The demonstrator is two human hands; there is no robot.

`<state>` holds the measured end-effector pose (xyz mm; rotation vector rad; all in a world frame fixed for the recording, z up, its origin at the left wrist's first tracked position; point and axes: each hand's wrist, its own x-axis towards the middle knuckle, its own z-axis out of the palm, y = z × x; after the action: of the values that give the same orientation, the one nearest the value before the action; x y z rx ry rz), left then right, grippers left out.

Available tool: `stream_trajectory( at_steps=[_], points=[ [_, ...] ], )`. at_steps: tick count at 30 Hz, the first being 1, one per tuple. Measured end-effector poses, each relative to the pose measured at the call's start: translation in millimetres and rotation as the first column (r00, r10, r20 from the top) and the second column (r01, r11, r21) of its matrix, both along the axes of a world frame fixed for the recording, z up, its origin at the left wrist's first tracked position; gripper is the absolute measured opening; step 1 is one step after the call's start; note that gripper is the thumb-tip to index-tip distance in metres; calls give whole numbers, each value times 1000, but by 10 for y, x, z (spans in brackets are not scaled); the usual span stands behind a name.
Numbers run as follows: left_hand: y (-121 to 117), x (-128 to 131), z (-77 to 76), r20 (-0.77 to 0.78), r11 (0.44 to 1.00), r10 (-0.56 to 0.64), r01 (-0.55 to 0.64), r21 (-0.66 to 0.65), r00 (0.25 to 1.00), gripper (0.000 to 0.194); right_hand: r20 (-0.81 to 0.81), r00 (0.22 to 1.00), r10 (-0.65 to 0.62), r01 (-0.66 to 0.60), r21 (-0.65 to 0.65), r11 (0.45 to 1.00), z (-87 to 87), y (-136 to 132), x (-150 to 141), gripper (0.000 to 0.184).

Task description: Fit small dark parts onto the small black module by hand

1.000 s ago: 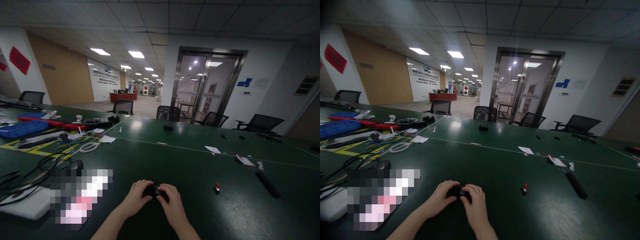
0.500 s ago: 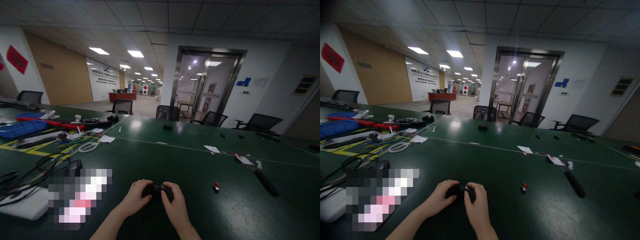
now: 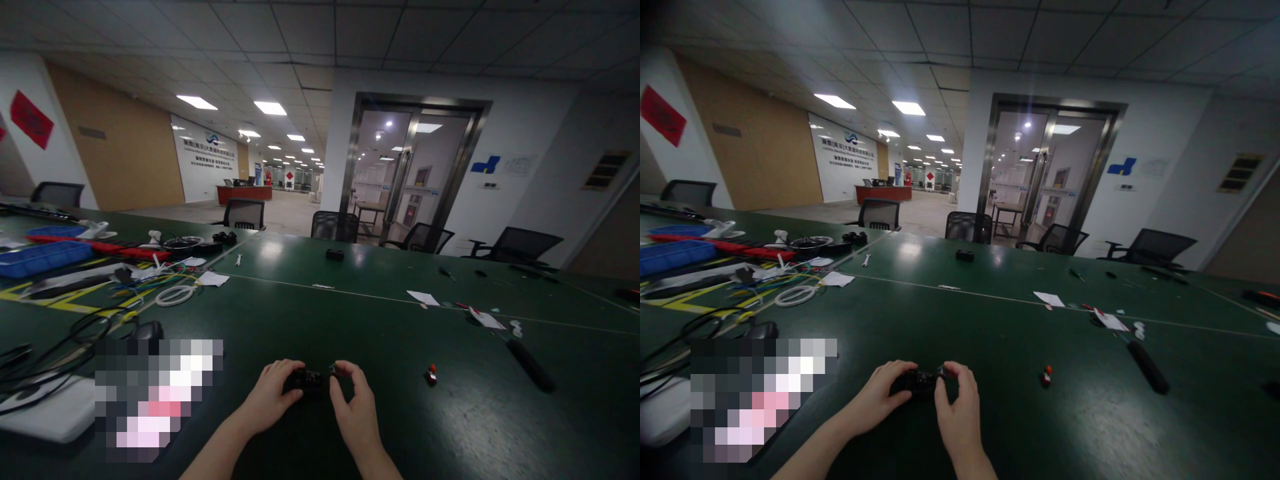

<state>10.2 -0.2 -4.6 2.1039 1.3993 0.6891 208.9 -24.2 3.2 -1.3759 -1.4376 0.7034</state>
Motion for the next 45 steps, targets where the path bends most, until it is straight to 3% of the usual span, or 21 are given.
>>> stream_trajectory(
  at_steps=[7,26,36,45],
  points=[
    [-24,20,47,-6,1000,8,-8,3,1000,42,-52,997,-52,56,77,995,-92,48,29,26],
    [-30,2,30,9,1000,-10,10,21,1000,41,-87,988,-130,131,1,991,-116,50,88,32],
    [-21,33,43,-14,1000,10,-10,23,1000,44,-99,989,-107,107,-8,994,-91,45,77,34],
    [-4,-1,-39,2,999,-4,3,54,1000,41,-114,988,-100,99,-16,995,-79,34,80,33]
  ],
)
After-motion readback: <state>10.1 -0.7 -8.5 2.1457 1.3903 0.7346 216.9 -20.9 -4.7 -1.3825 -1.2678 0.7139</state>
